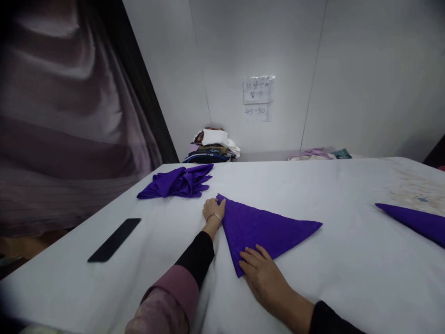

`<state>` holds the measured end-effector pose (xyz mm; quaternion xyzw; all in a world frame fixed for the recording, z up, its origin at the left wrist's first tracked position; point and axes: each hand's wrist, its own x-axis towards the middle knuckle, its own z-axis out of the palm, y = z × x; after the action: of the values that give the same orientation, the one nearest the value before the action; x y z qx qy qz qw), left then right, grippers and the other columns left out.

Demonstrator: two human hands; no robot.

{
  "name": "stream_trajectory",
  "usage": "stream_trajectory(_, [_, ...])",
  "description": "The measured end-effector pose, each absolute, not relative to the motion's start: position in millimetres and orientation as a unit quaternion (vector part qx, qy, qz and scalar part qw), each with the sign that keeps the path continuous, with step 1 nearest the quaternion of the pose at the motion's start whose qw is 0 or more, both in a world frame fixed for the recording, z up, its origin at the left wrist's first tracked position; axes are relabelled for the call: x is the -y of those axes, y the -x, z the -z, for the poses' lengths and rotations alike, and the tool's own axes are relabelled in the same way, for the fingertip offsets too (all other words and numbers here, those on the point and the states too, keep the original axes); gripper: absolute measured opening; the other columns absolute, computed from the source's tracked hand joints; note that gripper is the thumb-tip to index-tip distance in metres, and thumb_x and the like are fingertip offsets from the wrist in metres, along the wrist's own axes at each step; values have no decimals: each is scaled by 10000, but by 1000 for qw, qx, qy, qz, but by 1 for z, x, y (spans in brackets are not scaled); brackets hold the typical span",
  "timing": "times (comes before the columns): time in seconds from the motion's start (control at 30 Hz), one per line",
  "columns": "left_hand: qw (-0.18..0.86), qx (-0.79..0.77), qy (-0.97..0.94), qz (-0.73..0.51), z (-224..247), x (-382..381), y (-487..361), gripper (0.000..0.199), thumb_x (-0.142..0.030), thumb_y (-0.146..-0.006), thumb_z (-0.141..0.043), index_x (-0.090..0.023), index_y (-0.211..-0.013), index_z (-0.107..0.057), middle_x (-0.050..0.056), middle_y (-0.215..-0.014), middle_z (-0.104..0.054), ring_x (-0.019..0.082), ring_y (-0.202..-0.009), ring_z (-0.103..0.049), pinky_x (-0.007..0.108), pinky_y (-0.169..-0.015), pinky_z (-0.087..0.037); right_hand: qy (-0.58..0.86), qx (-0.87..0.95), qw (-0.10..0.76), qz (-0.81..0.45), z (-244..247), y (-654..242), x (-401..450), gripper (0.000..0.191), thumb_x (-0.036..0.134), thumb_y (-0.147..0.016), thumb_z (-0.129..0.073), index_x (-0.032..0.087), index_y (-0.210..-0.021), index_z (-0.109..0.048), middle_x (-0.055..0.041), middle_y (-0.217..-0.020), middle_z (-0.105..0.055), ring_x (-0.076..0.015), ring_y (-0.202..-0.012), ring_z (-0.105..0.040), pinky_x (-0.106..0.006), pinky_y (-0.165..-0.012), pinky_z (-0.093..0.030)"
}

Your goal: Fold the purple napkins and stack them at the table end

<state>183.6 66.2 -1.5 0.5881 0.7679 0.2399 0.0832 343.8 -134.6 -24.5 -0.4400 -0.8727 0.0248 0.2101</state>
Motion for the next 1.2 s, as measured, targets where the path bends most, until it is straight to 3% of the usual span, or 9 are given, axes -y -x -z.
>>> stream_trajectory(0.43, [77, -773, -585, -231, 2, -67, -179, 272, -416, -811, -479, -223, -815, -671, 89, -1056, -603, 244, -1024, -534, 354, -855, -412, 418, 879, 224, -40, 20, -347, 141, 347, 166, -890, -420, 231, -1177, -605, -79, -1183, -623, -246, -1129, -535, -541, -1018, -312])
stream_trajectory(0.63, [59, -778, -583, -226, 2, -64, -177, 204, -353, -785, -516, -227, -859, -658, 84, -1097, -588, 251, -1062, -506, 364, -876, -404, 415, 878, 229, -63, 16, -348, 145, 334, 169, -874, -436, 223, -1150, -615, -80, -1158, -633, -247, -1135, -524, -525, -1040, -284])
stream_trajectory(0.97, [41, -785, -576, -225, 2, -67, -172, 284, -398, -814, -493, -202, -976, -620, 94, -1159, -553, 249, -1107, -470, 376, -919, -361, 424, 870, 241, -69, 12, -347, 148, 291, 144, -848, -435, 195, -1030, -656, -77, -1127, -646, -220, -1108, -539, -470, -1046, -300])
stream_trajectory(1.2, [51, -783, -584, -209, 2, -69, -168, 212, -393, -790, -523, -231, -825, -655, 74, -1108, -574, 255, -1102, -478, 380, -908, -375, 414, 879, 226, -67, 8, -356, 150, 306, 120, -843, -410, 197, -996, -664, -74, -1108, -655, -208, -1080, -553, -475, -1059, -266])
